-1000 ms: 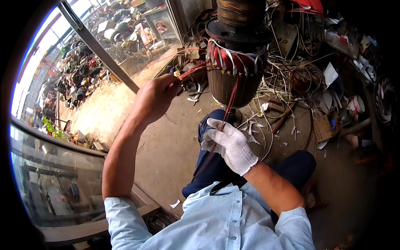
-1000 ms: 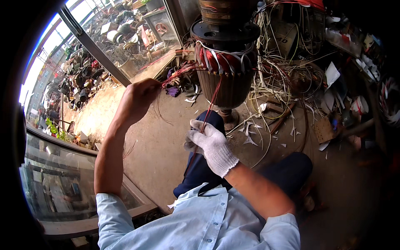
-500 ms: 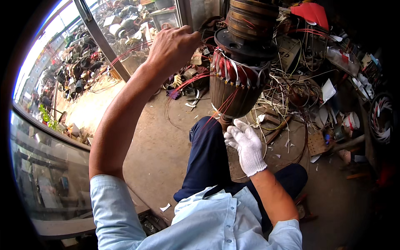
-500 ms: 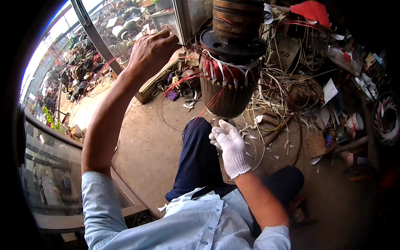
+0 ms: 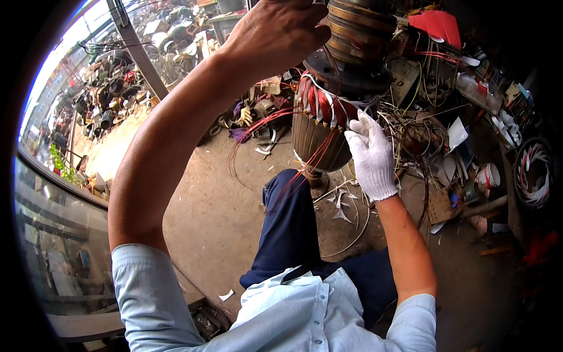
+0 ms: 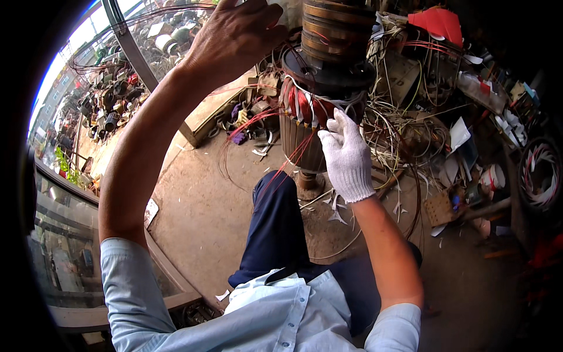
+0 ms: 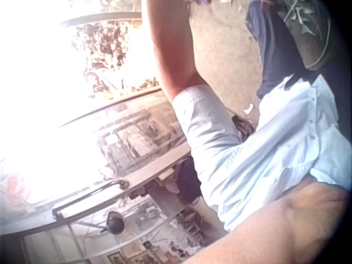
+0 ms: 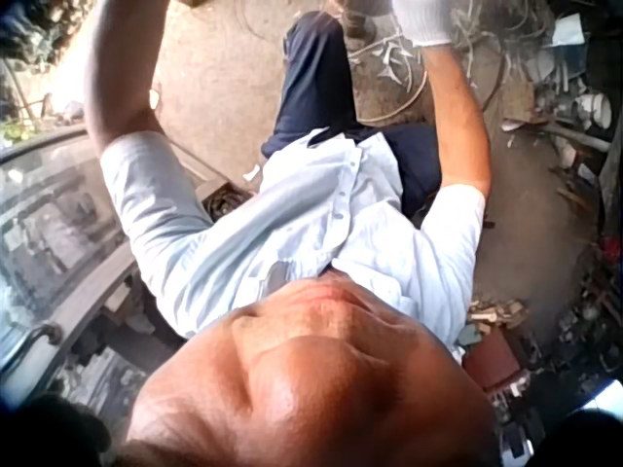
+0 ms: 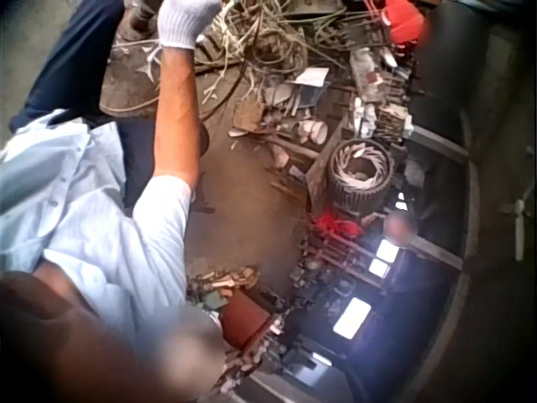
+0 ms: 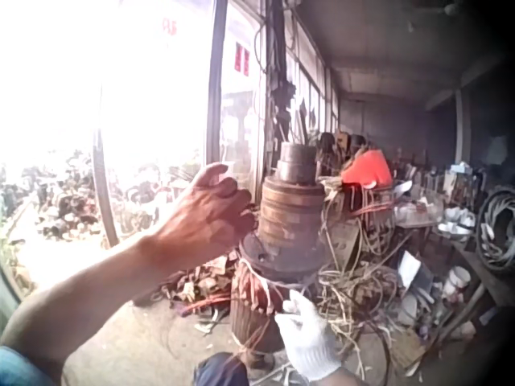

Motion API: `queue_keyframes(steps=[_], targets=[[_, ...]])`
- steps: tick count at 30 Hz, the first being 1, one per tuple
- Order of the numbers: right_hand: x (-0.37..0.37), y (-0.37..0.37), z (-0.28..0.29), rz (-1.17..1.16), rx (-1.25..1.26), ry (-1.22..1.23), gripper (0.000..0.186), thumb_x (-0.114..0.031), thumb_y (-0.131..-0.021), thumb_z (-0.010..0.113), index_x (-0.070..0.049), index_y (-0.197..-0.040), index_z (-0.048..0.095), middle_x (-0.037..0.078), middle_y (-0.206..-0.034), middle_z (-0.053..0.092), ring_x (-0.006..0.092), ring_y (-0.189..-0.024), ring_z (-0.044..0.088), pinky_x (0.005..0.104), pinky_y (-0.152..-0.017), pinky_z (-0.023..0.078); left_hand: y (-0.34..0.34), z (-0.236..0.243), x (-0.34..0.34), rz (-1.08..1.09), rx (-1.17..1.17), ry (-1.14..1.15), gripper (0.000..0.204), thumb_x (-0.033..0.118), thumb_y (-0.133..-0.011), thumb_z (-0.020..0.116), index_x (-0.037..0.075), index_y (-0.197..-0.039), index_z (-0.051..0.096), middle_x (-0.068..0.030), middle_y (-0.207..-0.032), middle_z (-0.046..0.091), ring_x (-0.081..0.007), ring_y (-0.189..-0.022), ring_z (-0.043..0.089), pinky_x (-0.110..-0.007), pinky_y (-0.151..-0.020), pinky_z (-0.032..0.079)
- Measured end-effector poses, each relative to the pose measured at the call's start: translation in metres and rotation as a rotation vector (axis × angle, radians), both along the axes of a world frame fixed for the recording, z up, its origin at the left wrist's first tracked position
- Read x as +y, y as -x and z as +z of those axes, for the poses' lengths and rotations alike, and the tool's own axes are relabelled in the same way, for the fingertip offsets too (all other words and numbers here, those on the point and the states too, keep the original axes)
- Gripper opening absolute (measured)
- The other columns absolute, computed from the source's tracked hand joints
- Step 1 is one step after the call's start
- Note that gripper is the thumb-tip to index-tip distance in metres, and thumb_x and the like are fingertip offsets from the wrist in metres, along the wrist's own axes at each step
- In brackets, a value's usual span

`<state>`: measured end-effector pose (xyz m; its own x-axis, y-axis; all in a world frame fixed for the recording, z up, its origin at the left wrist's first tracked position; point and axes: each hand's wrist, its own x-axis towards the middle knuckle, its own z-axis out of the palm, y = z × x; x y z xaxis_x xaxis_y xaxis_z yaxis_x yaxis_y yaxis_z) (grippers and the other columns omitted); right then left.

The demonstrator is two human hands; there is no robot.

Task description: The person prepares and installs insulated wires into the stator slots of a large electric motor by hand, then stands and walks across the workshop.

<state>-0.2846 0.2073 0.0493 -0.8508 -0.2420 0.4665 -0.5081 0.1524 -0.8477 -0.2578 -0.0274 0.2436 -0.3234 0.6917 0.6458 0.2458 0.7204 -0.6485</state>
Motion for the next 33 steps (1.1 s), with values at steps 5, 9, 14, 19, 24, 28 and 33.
queue_keyframes(steps=[5, 9, 14, 19, 24, 28, 33], targets=[[-0.035, 0.025, 0.011, -0.076, 0.221, -0.118, 0.05, -0.016, -0.091, 0.072, -0.002, -0.136, 0.055, 0.02, -0.113, 0.071, 0.0271, -0.086, 0.074, 0.0371, -0.077, 0.058, 0.005, 0.012, -0.017, -0.053, 0.008, -0.029, 0.003, 0.015, -0.073, 0.069, 0.015, -0.075, 0.067, -0.0009, -0.076, 0.054, -0.0196, -0.084, 0.057, -0.042, -0.1, 0.042], [-0.065, 0.043, 0.005, -0.231, 0.409, -0.248, 0.034, -0.027, -0.09, 0.072, -0.006, -0.116, 0.062, 0.014, -0.087, 0.072, 0.0332, -0.077, 0.071, 0.0424, -0.068, 0.056, -0.004, 0.02, -0.01, 0.005, -0.007, 0.013, 0.004, 0.015, -0.072, 0.069, 0.014, -0.076, 0.068, -0.0014, -0.075, 0.054, -0.0205, -0.083, 0.058, -0.04, -0.097, 0.044], [-0.095, 0.049, -0.012, -0.362, 0.559, -0.251, 0.026, -0.029, -0.097, 0.062, -0.007, -0.112, 0.062, 0.014, -0.082, 0.07, 0.0337, -0.068, 0.068, 0.0436, -0.059, 0.052, -0.012, 0.023, -0.014, 0.159, 0.014, 0.188, 0.026, 0.012, -0.076, 0.07, 0.015, -0.101, 0.075, -0.0023, -0.095, 0.066, -0.0207, -0.096, 0.064, -0.039, -0.098, 0.047], [-0.096, 0.054, -0.018, -0.27, 0.708, -0.294, 0.013, -0.012, -0.09, 0.055, -0.008, -0.1, 0.061, 0.014, -0.079, 0.067, 0.032, -0.07, 0.068, 0.0437, -0.059, 0.052, -0.007, 0.031, -0.013, 0.165, -0.035, 0.248, 0.025, 0.005, -0.075, 0.068, 0.012, -0.099, 0.073, -0.0032, -0.092, 0.064, -0.0222, -0.093, 0.064, -0.042, -0.099, 0.048], [-0.084, 0.058, -0.025, -0.334, 0.633, -0.144, 0.022, -0.016, -0.092, 0.061, -0.007, -0.111, 0.063, 0.015, -0.094, 0.069, 0.032, -0.082, 0.069, 0.0413, -0.071, 0.055, 0.01, 0.014, -0.012, 0.247, -0.071, 0.181, 0.023, 0.003, -0.081, 0.065, 0.012, -0.102, 0.071, -0.0039, -0.087, 0.059, -0.0213, -0.088, 0.063, -0.047, -0.109, 0.043], [-0.055, 0.01, -0.027, -0.285, 0.565, -0.104, 0.039, -0.014, -0.091, 0.068, -0.005, -0.128, 0.059, 0.014, -0.111, 0.068, 0.0323, -0.098, 0.067, 0.0418, -0.083, 0.054, 0.007, -0.029, -0.015, 0.286, -0.166, 0.218, 0.012, 0.01, -0.083, 0.063, 0.009, -0.094, 0.064, -0.0059, -0.092, 0.057, -0.0226, -0.091, 0.061, -0.043, -0.096, 0.045], [-0.005, -0.038, -0.081, -0.222, 0.494, -0.175, 0.039, -0.014, -0.091, 0.066, -0.004, -0.127, 0.058, 0.014, -0.107, 0.066, 0.0338, -0.093, 0.064, 0.046, -0.082, 0.051, 0.012, -0.078, -0.006, 0.246, -0.374, 0.127, 0.011, 0.012, -0.086, 0.066, 0.011, -0.097, 0.064, -0.0055, -0.085, 0.054, -0.0207, -0.076, 0.064, -0.036, -0.062, 0.054]])
